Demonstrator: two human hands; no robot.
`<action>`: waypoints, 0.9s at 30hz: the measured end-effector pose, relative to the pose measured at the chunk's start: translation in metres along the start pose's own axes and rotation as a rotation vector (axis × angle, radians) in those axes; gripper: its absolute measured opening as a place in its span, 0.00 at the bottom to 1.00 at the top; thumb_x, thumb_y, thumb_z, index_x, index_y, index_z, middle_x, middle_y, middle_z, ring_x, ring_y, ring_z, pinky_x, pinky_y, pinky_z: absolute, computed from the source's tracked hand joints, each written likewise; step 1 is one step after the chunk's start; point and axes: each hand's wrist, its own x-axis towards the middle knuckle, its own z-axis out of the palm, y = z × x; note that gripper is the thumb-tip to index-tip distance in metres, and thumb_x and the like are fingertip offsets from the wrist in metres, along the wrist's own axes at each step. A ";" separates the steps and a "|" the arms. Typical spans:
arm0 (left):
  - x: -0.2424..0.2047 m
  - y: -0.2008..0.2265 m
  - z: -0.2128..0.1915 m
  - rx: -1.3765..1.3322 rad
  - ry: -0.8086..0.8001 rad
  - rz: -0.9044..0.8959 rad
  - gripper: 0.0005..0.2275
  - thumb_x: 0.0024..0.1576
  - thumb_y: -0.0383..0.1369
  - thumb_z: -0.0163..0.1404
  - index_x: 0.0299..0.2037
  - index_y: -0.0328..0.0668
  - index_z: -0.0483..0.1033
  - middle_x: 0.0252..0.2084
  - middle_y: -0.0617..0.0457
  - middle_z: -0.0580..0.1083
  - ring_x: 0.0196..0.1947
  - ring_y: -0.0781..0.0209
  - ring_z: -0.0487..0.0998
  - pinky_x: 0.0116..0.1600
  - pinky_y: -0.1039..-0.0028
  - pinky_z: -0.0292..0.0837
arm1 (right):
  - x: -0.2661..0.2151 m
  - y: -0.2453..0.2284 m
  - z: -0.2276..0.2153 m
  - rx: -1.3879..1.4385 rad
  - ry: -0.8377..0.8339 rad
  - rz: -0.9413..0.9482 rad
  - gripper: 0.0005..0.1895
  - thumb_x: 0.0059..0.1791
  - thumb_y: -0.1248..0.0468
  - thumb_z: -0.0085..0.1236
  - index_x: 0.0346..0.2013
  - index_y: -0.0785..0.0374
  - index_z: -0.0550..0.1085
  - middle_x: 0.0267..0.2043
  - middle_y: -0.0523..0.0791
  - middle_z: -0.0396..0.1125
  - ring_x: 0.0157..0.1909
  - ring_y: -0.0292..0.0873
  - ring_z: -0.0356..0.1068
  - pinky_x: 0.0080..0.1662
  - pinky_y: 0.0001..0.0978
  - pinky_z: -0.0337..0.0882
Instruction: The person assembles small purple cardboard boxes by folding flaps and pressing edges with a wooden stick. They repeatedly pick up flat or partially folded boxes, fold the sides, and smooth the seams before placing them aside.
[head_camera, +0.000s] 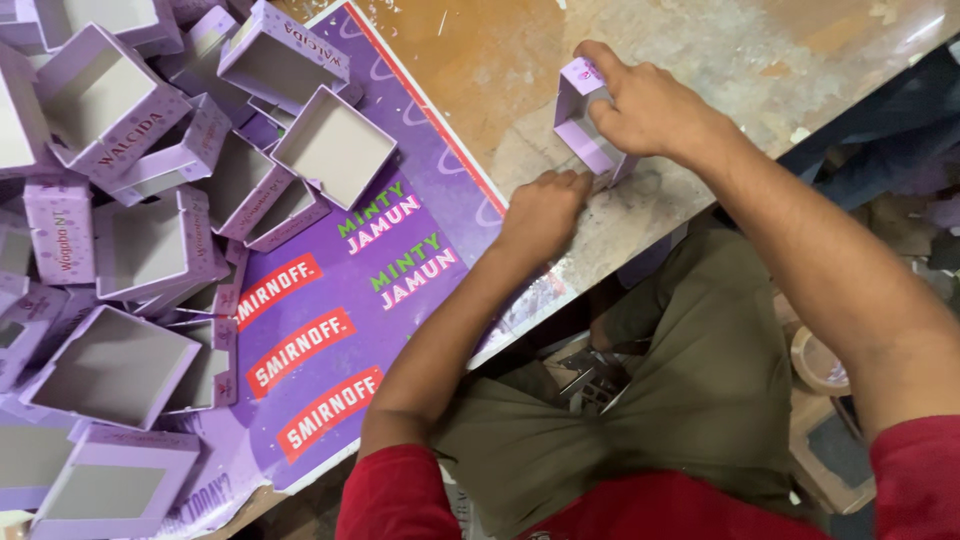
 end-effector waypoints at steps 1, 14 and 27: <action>0.001 0.000 0.000 -0.043 0.000 -0.021 0.15 0.53 0.27 0.48 0.50 0.39 0.76 0.36 0.46 0.77 0.37 0.47 0.79 0.39 0.59 0.75 | -0.001 -0.001 -0.001 -0.004 0.007 -0.008 0.38 0.47 0.61 0.45 0.74 0.57 0.54 0.38 0.67 0.71 0.43 0.72 0.72 0.51 0.59 0.71; 0.031 -0.042 0.015 0.475 0.042 -0.174 0.19 0.55 0.28 0.48 0.58 0.40 0.74 0.34 0.51 0.76 0.34 0.54 0.80 0.33 0.64 0.73 | -0.001 0.000 0.002 0.012 0.028 -0.067 0.38 0.47 0.60 0.49 0.73 0.57 0.56 0.37 0.66 0.72 0.43 0.72 0.72 0.51 0.60 0.71; -0.010 -0.005 0.019 -0.026 -0.070 -0.100 0.12 0.60 0.28 0.48 0.52 0.41 0.79 0.33 0.45 0.79 0.31 0.48 0.80 0.36 0.59 0.73 | 0.003 0.008 0.010 0.061 0.096 -0.014 0.36 0.50 0.57 0.48 0.73 0.56 0.59 0.38 0.66 0.71 0.43 0.72 0.71 0.49 0.60 0.71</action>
